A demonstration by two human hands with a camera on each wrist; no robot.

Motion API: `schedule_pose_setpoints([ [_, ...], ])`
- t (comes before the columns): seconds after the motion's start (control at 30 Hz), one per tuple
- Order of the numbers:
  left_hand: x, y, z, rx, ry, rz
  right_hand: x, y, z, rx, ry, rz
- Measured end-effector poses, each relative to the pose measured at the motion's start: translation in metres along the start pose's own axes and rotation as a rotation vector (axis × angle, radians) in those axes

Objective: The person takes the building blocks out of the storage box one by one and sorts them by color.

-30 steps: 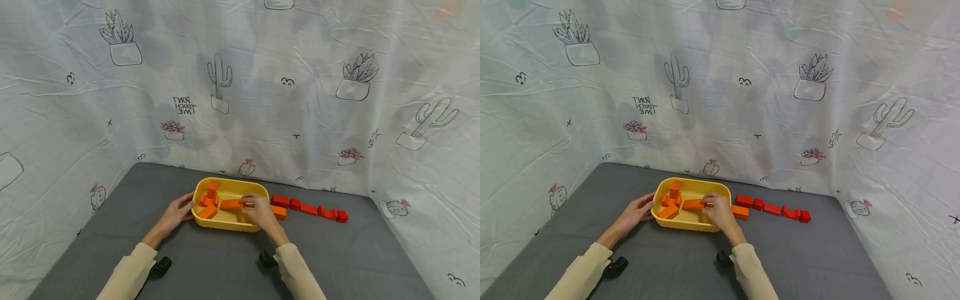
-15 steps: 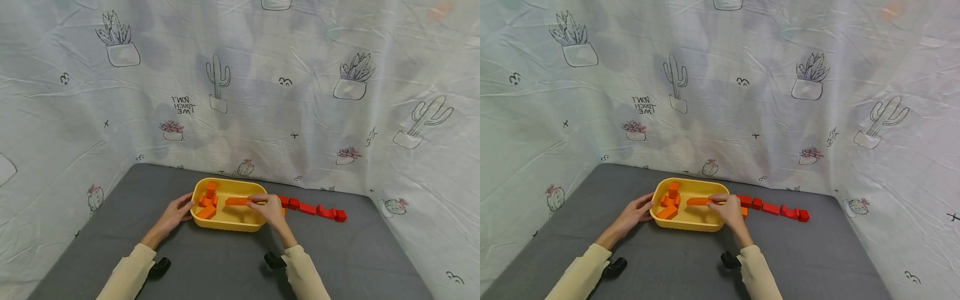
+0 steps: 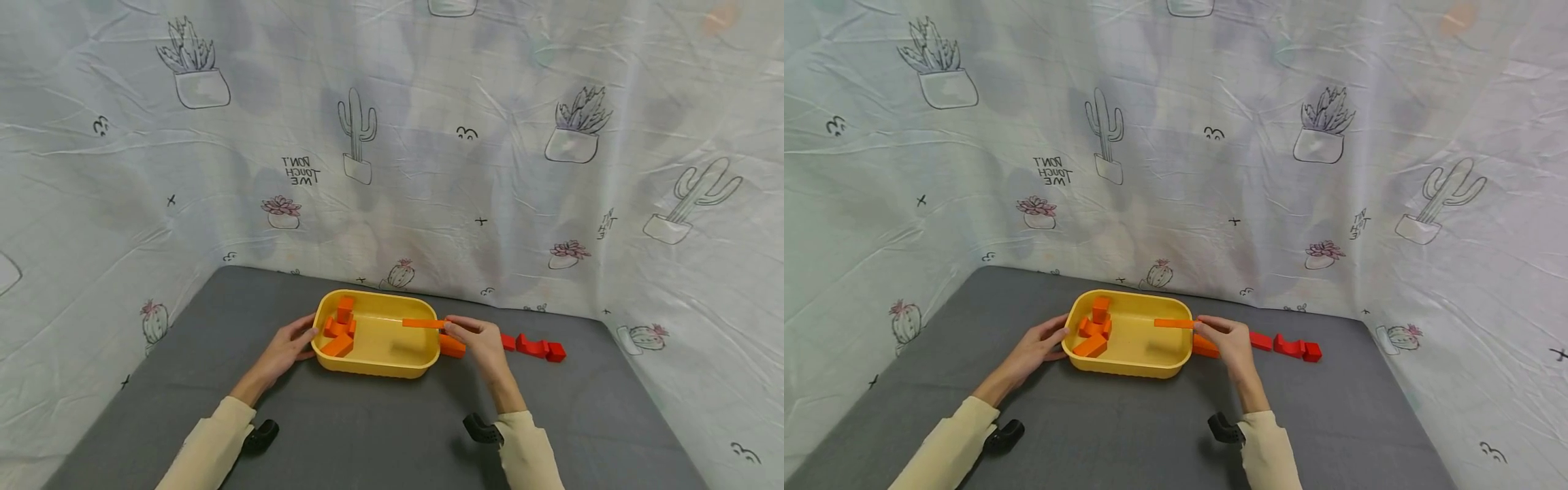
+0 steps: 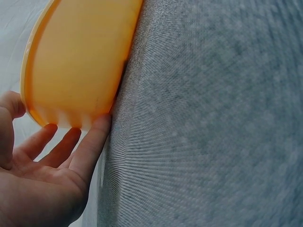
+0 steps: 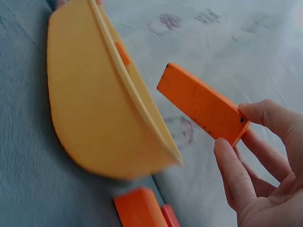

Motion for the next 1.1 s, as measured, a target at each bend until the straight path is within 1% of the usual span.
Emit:
schedule_pose_setpoints([
  [0.13, -0.002, -0.001, 0.0, -0.003, 0.005, -0.004, 0.033, -0.01, -0.035, 0.042, -0.019, -0.037],
  [0.17, -0.002, -0.001, 0.0, -0.002, 0.008, -0.005, 0.044, -0.014, -0.045, 0.031, -0.061, -0.06],
  [0.2, -0.002, -0.002, -0.001, 0.001, 0.01, -0.007, 0.049, -0.016, -0.053, 0.033, -0.086, -0.071],
  [0.27, -0.002, -0.003, -0.001, 0.004, 0.011, -0.006, 0.053, -0.015, -0.067, 0.034, -0.135, -0.092],
  [0.3, -0.002, -0.003, -0.001, 0.007, 0.011, -0.008, 0.053, -0.014, -0.073, 0.029, -0.182, -0.105],
  [0.37, -0.003, -0.003, -0.002, 0.014, 0.012, -0.012, 0.049, -0.01, -0.082, 0.032, -0.208, -0.111],
  [0.4, -0.002, -0.003, -0.001, 0.015, 0.012, -0.013, 0.044, -0.006, -0.085, 0.058, -0.172, -0.075],
  [0.43, -0.002, -0.003, -0.001, 0.016, 0.012, -0.015, 0.048, -0.007, -0.091, 0.065, -0.169, -0.069],
  [0.5, -0.002, -0.002, -0.001, 0.019, 0.008, -0.021, 0.064, -0.013, -0.103, 0.08, -0.182, -0.037],
  [0.53, -0.002, -0.002, -0.001, 0.02, 0.008, -0.023, 0.062, -0.009, -0.105, 0.105, -0.15, 0.0],
  [0.6, -0.002, -0.002, -0.001, 0.02, 0.006, -0.024, 0.061, -0.004, -0.107, 0.125, -0.148, 0.046],
  [0.63, -0.002, -0.002, -0.001, 0.021, 0.006, -0.025, 0.062, -0.002, -0.109, 0.131, -0.17, 0.047],
  [0.73, -0.001, -0.001, -0.001, 0.017, 0.011, -0.022, 0.045, 0.016, -0.105, 0.158, -0.198, 0.1],
  [0.8, 0.0, 0.0, -0.001, 0.013, 0.013, -0.02, 0.05, 0.017, -0.11, 0.155, -0.231, 0.11],
  [0.9, 0.0, 0.001, -0.001, 0.011, 0.016, -0.019, 0.055, 0.019, -0.115, 0.153, -0.229, 0.136],
  [1.0, 0.0, 0.001, -0.001, 0.013, 0.019, -0.017, 0.061, 0.021, -0.119, 0.16, -0.174, 0.173],
  [1.1, 0.0, 0.001, -0.002, 0.014, 0.022, -0.016, 0.066, 0.021, -0.121, 0.178, -0.082, 0.221],
])
Point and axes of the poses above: each hand's wrist, its own y-axis away from the middle knuckle, its own z-axis out of the palm, x = y × z, the point moved 7 cm from there along -y, towards the middle knuckle, and after that the axes turned 1 degree about y, right-handed, at the moved point
